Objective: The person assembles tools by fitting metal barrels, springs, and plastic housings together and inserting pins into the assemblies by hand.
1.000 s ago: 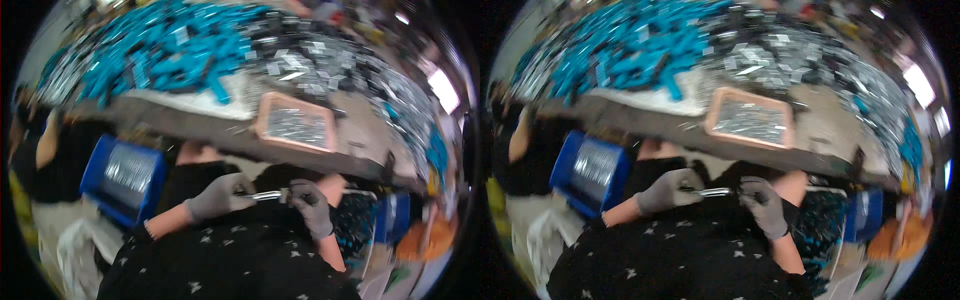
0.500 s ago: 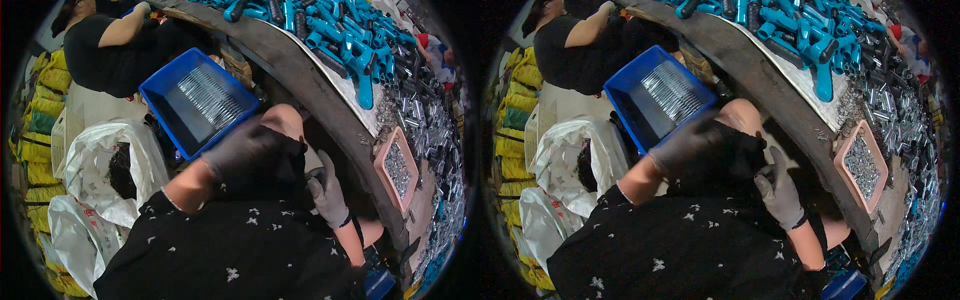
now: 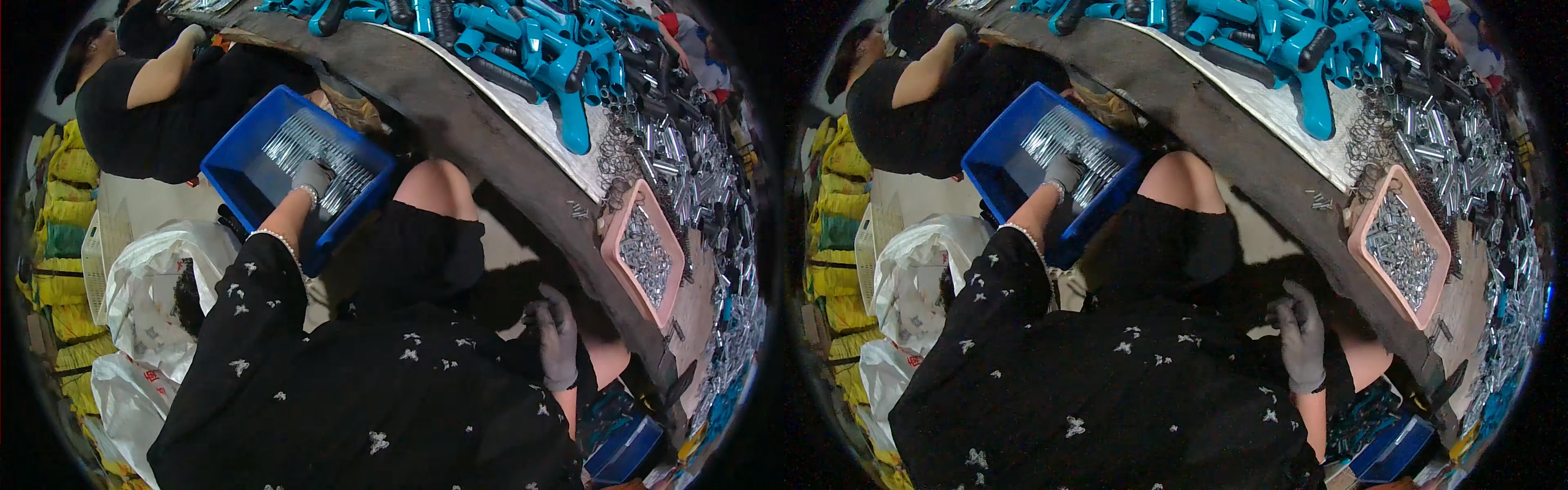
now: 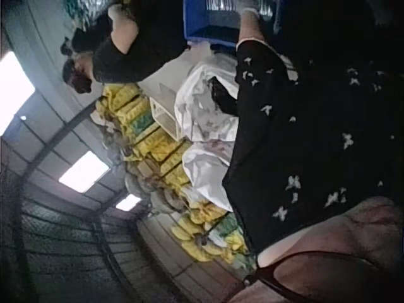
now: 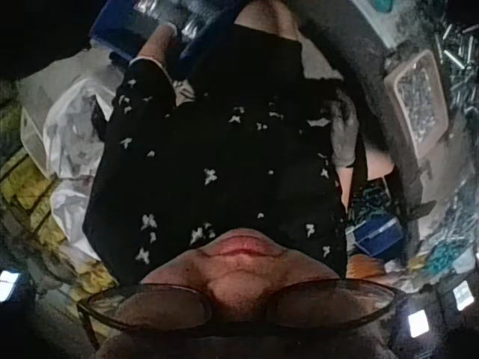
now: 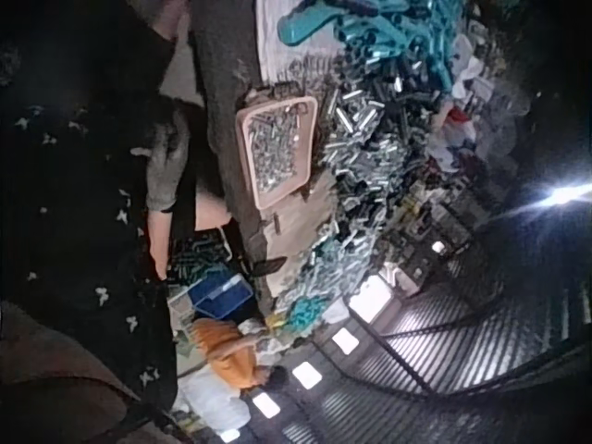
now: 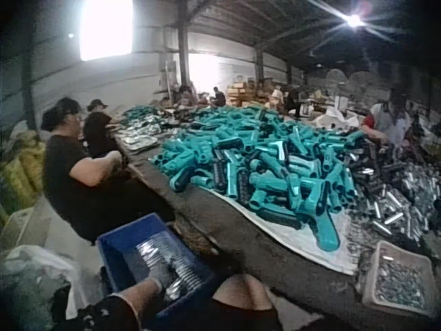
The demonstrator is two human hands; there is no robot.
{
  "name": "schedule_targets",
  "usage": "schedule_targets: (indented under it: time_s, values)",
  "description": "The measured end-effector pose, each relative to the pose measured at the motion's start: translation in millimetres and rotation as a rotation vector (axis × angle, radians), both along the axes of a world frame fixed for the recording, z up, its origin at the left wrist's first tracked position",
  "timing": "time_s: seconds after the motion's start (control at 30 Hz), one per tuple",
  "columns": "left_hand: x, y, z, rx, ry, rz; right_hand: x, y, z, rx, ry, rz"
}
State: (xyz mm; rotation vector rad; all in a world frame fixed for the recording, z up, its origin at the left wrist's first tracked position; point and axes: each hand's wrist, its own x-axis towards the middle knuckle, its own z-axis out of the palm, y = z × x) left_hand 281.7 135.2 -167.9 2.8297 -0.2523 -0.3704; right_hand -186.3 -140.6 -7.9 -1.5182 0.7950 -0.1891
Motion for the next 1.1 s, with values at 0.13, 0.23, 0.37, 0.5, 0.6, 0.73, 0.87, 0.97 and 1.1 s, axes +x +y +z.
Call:
schedule_targets:
  time_s: [0.13,0.23,0.37,0.5,0.6,0.73,0.87,0.97,1.1]
  values:
    - [2,-15,-3,0.078,0.052,0.011,-11,-1,-20,-0.033,-0.007,0.023]
    - [5,-12,-5,0.070,0.043,0.093,-8,2,-19,-0.099,-0.049,0.118]
    - [10,-12,-2,0.078,0.114,0.121,-6,4,-16,-0.129,0.005,0.132]
    - [19,-7,-14,0.056,0.102,0.031,-13,5,-22,-0.139,-0.029,0.135]
    - [36,27,-30,-0.005,-0.001,-0.060,-11,6,-17,-0.117,-0.045,0.152]
    - [-30,-21,95,-0.438,0.226,-0.310,-21,4,-8,-0.124,-0.062,0.107]
    - [-146,-52,186,-0.694,0.647,-0.273,19,2,30,-0.294,0.013,0.309]
    - [-210,-85,218,-0.612,1.038,-0.390,42,7,42,-0.443,-0.245,0.359]
    - [-269,-134,212,-0.769,1.205,-0.491,22,-2,55,-0.310,-0.231,0.505]
